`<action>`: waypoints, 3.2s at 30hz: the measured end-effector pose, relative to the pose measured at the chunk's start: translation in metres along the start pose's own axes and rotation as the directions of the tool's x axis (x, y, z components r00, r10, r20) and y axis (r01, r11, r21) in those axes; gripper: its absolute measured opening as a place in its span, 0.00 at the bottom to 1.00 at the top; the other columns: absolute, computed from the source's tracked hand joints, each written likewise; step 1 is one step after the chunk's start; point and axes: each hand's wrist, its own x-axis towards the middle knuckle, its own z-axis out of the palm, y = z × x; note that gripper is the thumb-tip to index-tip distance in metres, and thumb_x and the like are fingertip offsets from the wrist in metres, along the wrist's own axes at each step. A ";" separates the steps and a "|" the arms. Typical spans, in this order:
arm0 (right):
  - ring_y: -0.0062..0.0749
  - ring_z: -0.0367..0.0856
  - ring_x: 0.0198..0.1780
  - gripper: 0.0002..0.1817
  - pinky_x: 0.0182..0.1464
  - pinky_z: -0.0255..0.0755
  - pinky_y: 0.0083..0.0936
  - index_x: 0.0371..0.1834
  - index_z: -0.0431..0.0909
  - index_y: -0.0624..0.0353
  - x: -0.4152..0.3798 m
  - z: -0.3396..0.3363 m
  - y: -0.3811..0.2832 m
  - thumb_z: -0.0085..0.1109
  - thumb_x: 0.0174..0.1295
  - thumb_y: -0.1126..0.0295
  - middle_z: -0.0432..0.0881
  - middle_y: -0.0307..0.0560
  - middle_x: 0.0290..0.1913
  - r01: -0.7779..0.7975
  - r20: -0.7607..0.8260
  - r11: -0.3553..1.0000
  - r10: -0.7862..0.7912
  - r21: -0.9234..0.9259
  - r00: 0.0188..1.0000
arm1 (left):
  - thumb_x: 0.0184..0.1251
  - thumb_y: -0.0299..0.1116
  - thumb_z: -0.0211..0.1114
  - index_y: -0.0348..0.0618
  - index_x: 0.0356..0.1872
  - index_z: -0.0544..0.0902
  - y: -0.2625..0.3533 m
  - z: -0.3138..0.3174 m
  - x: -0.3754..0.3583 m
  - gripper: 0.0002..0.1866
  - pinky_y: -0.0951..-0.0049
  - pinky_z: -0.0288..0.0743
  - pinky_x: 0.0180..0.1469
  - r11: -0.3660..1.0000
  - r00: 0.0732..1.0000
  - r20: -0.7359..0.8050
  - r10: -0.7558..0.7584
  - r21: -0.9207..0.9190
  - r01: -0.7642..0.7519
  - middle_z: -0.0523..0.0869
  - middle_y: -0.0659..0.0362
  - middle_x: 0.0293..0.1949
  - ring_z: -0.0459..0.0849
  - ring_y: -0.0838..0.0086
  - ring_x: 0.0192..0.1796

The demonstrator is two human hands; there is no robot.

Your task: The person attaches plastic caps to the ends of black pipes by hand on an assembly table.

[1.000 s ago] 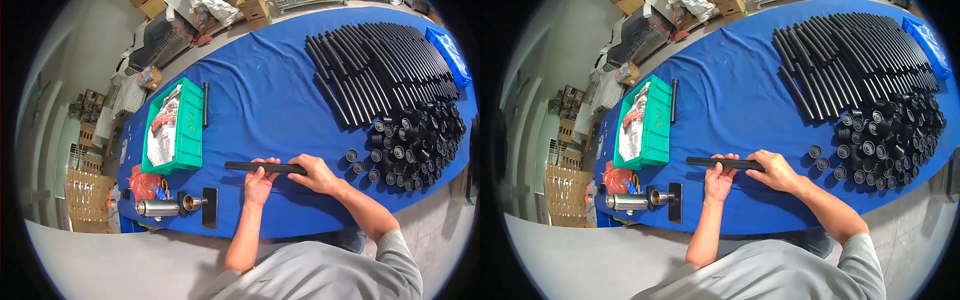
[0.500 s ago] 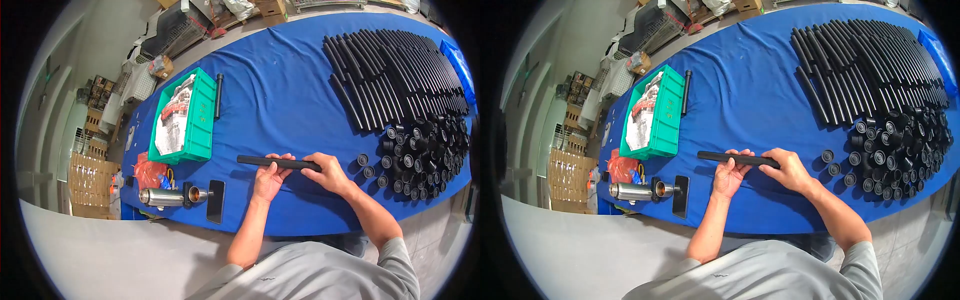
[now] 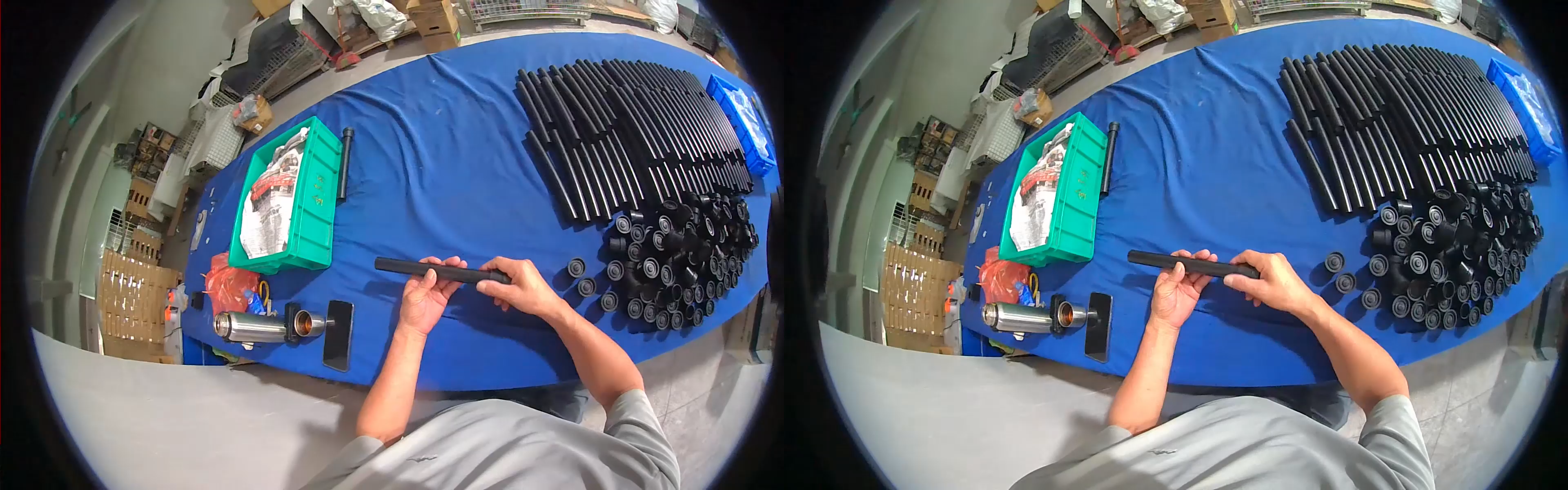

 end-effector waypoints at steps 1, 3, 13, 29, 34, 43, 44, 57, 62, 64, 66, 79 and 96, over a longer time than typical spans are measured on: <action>0.32 0.85 0.26 0.20 0.30 0.78 0.32 0.56 0.82 0.65 0.000 0.000 0.002 0.72 0.65 0.65 0.84 0.46 0.31 0.040 -0.027 0.998 -0.041 -0.054 0.999 | 0.80 0.32 0.63 0.44 0.57 0.80 0.000 0.001 0.000 0.11 0.49 0.79 0.71 1.000 1.000 -0.007 -0.002 0.000 0.002 0.83 0.43 0.64 0.80 0.50 0.70; 0.36 0.86 0.28 0.20 0.32 0.79 0.34 0.55 0.82 0.65 -0.001 0.001 0.005 0.72 0.65 0.65 0.85 0.49 0.32 0.115 -0.080 0.980 -0.129 -0.165 0.988 | 0.80 0.32 0.63 0.44 0.58 0.80 0.001 0.003 0.001 0.11 0.49 0.80 0.70 1.000 1.000 -0.016 -0.009 0.004 0.009 0.83 0.43 0.63 0.80 0.50 0.70; 0.33 0.85 0.30 0.18 0.34 0.80 0.31 0.54 0.84 0.65 0.008 0.001 0.011 0.72 0.66 0.65 0.86 0.49 0.33 0.407 -0.101 0.825 -0.479 -0.393 0.872 | 0.81 0.34 0.61 0.41 0.59 0.80 0.000 0.002 0.002 0.13 0.50 0.81 0.70 1.000 1.000 -0.016 -0.001 -0.012 0.001 0.83 0.42 0.64 0.79 0.48 0.71; 0.49 0.86 0.39 0.19 0.42 0.80 0.40 0.55 0.83 0.61 0.000 -0.006 -0.007 0.73 0.63 0.67 0.83 0.53 0.40 0.004 -0.014 0.999 -0.005 -0.053 1.000 | 0.82 0.34 0.60 0.40 0.59 0.81 0.001 0.000 0.002 0.13 0.49 0.79 0.72 1.000 1.000 0.021 -0.002 -0.001 0.002 0.83 0.42 0.64 0.79 0.49 0.72; 0.36 0.86 0.39 0.17 0.40 0.80 0.30 0.55 0.84 0.63 0.002 -0.001 0.005 0.71 0.65 0.70 0.86 0.49 0.40 0.396 -0.091 0.825 -0.467 -0.403 0.880 | 0.82 0.35 0.61 0.41 0.60 0.80 0.000 -0.002 0.003 0.14 0.49 0.78 0.72 1.000 1.000 0.017 0.012 0.009 -0.012 0.83 0.41 0.65 0.79 0.49 0.72; 0.18 0.79 0.27 0.17 0.26 0.74 0.19 0.55 0.83 0.68 0.003 0.000 0.004 0.69 0.70 0.68 0.81 0.37 0.30 0.019 -0.149 0.956 0.026 0.294 0.989 | 0.76 0.36 0.69 0.36 0.54 0.83 0.016 0.037 -0.013 0.15 0.65 0.89 0.50 0.712 0.964 -0.229 -0.135 0.654 0.255 0.87 0.48 0.57 0.90 0.63 0.53; 0.18 0.79 0.27 0.16 0.25 0.74 0.19 0.54 0.83 0.69 0.005 -0.001 0.010 0.68 0.70 0.67 0.81 0.37 0.31 0.035 -0.149 0.952 0.011 0.306 0.989 | 0.71 0.34 0.74 0.37 0.53 0.85 0.020 0.043 -0.017 0.15 0.63 0.87 0.52 0.605 0.956 -0.291 -0.036 0.755 0.253 0.88 0.50 0.54 0.89 0.61 0.52; 0.28 0.85 0.42 0.35 0.35 0.84 0.25 0.74 0.67 0.66 0.002 0.005 0.004 0.72 0.67 0.66 0.83 0.55 0.53 0.201 -0.187 0.959 -0.164 0.202 0.969 | 0.55 0.30 0.78 0.46 0.57 0.86 0.070 0.042 0.015 0.25 0.56 0.79 0.51 -0.616 0.860 0.479 0.175 0.735 -0.284 0.84 0.54 0.45 0.84 0.56 0.47; 0.30 0.85 0.44 0.39 0.37 0.85 0.28 0.77 0.63 0.66 0.006 -0.002 0.012 0.71 0.68 0.64 0.81 0.57 0.57 0.118 -0.081 0.982 -0.107 0.150 0.991 | 0.69 0.40 0.72 0.39 0.55 0.83 0.127 -0.005 0.041 0.20 0.49 0.82 0.49 -0.691 0.877 0.214 0.430 0.704 0.167 0.84 0.45 0.47 0.87 0.46 0.49; 0.29 0.85 0.43 0.38 0.37 0.85 0.27 0.77 0.63 0.66 0.004 -0.001 0.009 0.71 0.68 0.64 0.82 0.55 0.55 0.096 -0.091 0.980 -0.081 0.174 0.993 | 0.71 0.41 0.70 0.35 0.54 0.82 0.143 -0.014 0.042 0.20 0.47 0.82 0.50 -0.667 0.851 0.091 0.517 0.666 0.334 0.84 0.42 0.48 0.87 0.43 0.49; 0.28 0.85 0.43 0.37 0.37 0.85 0.27 0.76 0.64 0.66 0.005 -0.002 0.008 0.71 0.68 0.65 0.83 0.54 0.53 0.104 -0.087 0.979 -0.089 0.177 0.992 | 0.71 0.41 0.70 0.32 0.57 0.82 0.156 -0.009 0.039 0.23 0.46 0.80 0.58 -0.574 0.815 -0.105 0.570 0.659 0.486 0.85 0.40 0.53 0.85 0.42 0.56; 0.27 0.86 0.42 0.32 0.37 0.84 0.26 0.71 0.71 0.68 0.006 -0.002 0.013 0.70 0.69 0.63 0.85 0.51 0.47 0.078 -0.033 0.985 -0.074 0.153 0.997 | 0.73 0.40 0.68 0.33 0.47 0.87 0.169 -0.053 0.045 0.16 0.44 0.82 0.56 -0.601 0.796 -0.233 0.558 0.548 0.582 0.87 0.40 0.51 0.87 0.41 0.54; 0.27 0.86 0.42 0.28 0.40 0.84 0.27 0.66 0.76 0.69 0.006 -0.001 0.013 0.69 0.69 0.64 0.86 0.52 0.48 0.055 0.004 0.988 -0.056 0.145 0.998 | 0.73 0.42 0.68 0.32 0.48 0.87 0.183 -0.079 0.061 0.19 0.44 0.80 0.57 -0.481 0.771 -0.254 0.584 0.657 0.581 0.88 0.38 0.51 0.87 0.41 0.54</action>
